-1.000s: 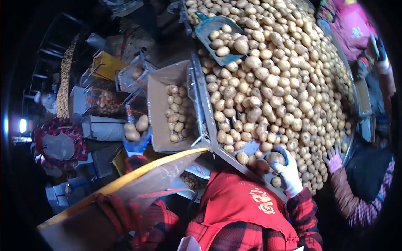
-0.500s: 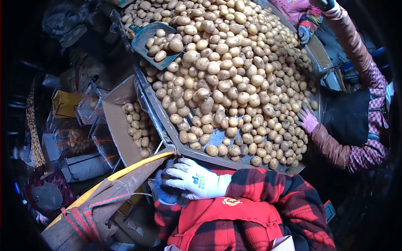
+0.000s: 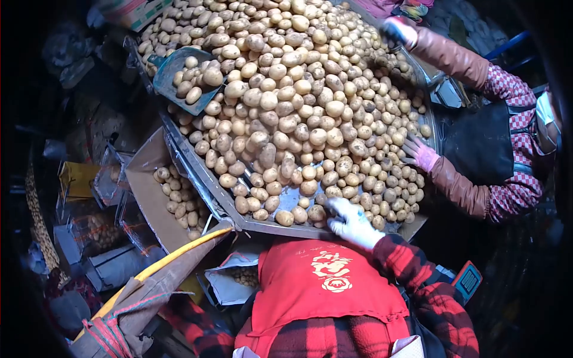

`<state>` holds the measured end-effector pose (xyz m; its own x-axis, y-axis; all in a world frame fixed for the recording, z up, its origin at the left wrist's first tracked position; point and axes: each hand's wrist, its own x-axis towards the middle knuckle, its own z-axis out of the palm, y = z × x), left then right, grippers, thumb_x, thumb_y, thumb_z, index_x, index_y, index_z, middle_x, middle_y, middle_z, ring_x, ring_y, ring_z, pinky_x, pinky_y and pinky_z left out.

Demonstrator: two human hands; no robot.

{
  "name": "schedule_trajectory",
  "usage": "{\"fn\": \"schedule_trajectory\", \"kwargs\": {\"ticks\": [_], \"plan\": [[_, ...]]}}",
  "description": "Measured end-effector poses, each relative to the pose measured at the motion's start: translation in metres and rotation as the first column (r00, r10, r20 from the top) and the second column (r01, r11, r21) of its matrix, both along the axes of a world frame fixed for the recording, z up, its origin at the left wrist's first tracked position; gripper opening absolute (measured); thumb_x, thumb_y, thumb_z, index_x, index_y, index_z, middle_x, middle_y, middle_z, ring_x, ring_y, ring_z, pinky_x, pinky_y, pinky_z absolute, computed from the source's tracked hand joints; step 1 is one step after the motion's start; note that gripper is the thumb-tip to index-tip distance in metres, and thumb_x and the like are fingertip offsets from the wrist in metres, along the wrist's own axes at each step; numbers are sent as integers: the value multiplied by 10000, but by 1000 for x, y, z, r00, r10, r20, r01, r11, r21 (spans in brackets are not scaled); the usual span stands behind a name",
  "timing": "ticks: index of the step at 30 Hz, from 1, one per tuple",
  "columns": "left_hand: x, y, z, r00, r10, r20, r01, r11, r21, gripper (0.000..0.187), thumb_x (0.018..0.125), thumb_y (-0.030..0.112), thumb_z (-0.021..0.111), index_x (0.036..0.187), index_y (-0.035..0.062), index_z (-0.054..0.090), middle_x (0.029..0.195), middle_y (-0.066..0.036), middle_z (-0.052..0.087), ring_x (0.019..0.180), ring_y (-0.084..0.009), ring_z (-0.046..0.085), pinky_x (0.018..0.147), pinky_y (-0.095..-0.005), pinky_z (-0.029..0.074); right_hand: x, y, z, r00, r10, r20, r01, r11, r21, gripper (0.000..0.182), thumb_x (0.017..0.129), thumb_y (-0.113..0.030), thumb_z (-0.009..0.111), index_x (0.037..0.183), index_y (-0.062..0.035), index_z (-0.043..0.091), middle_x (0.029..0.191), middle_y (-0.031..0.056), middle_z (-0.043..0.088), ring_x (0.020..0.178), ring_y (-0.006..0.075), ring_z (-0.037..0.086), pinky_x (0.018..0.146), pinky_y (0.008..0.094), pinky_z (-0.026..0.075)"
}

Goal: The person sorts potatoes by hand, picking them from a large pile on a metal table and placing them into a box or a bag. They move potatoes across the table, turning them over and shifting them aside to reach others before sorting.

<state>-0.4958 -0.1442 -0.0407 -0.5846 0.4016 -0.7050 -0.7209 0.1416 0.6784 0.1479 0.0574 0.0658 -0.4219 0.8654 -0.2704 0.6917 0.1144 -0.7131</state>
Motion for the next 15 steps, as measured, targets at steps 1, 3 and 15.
{"fn": "schedule_trajectory", "kwargs": {"ticks": [1,3,15], "plan": [[26,-5,7,936,-306,-177,257,932,-254,406,1022,347,535,1292,48,583,1180,-191,646,1127,-315,623,883,-455,561,-2,18,7,999,-30,28,27,995,94,504,867,-156,645,1347,-22,568,1366,218,586,1286,369,554,1094,440,441],[109,10,53,525,-833,-172,550,487,-679,394,1035,345,522,1278,44,590,1165,-197,651,1122,-315,625,880,-451,562,-13,65,11,992,-127,-14,127,966,227,547,868,-153,656,1395,-46,554,1419,224,551,1359,390,489,1134,467,397],[341,143,69,321,-850,418,705,509,494,523,1086,374,395,1389,-41,493,1324,-224,619,1209,-352,629,1008,-474,526,-16,81,-21,944,-126,305,-106,761,640,637,725,-171,740,1345,-149,594,1445,190,484,1316,435,449,1146,619,286]]}}
